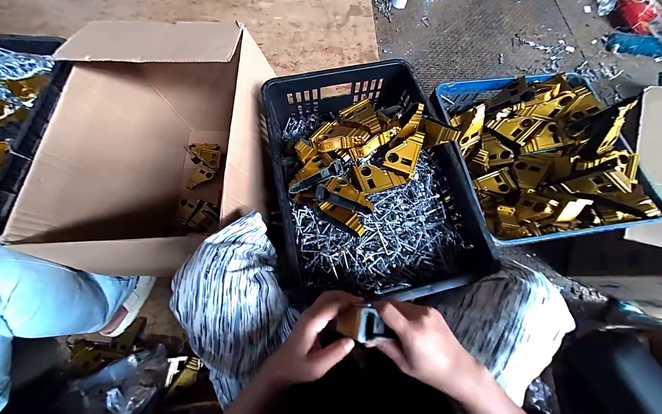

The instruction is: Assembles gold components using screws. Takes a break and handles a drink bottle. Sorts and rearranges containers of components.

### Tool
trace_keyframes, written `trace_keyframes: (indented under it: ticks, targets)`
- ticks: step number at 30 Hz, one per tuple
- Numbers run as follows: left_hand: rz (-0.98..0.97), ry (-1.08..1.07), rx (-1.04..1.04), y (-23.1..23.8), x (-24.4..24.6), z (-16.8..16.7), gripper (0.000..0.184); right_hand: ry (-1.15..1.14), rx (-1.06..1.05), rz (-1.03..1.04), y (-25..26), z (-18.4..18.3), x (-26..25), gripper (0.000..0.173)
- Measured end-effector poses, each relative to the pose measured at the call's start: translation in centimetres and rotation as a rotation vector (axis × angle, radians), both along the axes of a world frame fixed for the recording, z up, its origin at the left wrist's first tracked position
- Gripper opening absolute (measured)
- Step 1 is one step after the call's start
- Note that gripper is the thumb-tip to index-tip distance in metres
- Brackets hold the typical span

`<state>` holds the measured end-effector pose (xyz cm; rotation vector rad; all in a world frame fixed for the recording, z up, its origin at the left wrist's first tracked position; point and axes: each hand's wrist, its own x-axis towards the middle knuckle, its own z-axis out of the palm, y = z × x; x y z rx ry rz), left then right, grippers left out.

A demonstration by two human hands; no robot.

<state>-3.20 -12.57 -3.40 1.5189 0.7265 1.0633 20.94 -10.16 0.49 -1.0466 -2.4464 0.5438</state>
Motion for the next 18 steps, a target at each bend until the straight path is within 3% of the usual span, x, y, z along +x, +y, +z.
trace_keyframes:
  ticks: [3,9,18]
  targets:
    - [0.130,0.047,0.013,-0.6,0.8,-0.2,0.065,-0.091,0.030,-0.008,-0.8,-0.5,-1.1,0.045]
    - [0.466,-0.002,-0.048,-3.2,3.2,-1.8,0.057,-0.198,0.054,0.021,-0.8,-1.0,-3.0,0.034]
    - [0.604,-0.044,-0.026,-3.3,3.9,-2.4,0.057,-0.218,0.085,-0.005,-0.9,-1.5,-4.7,0.026]
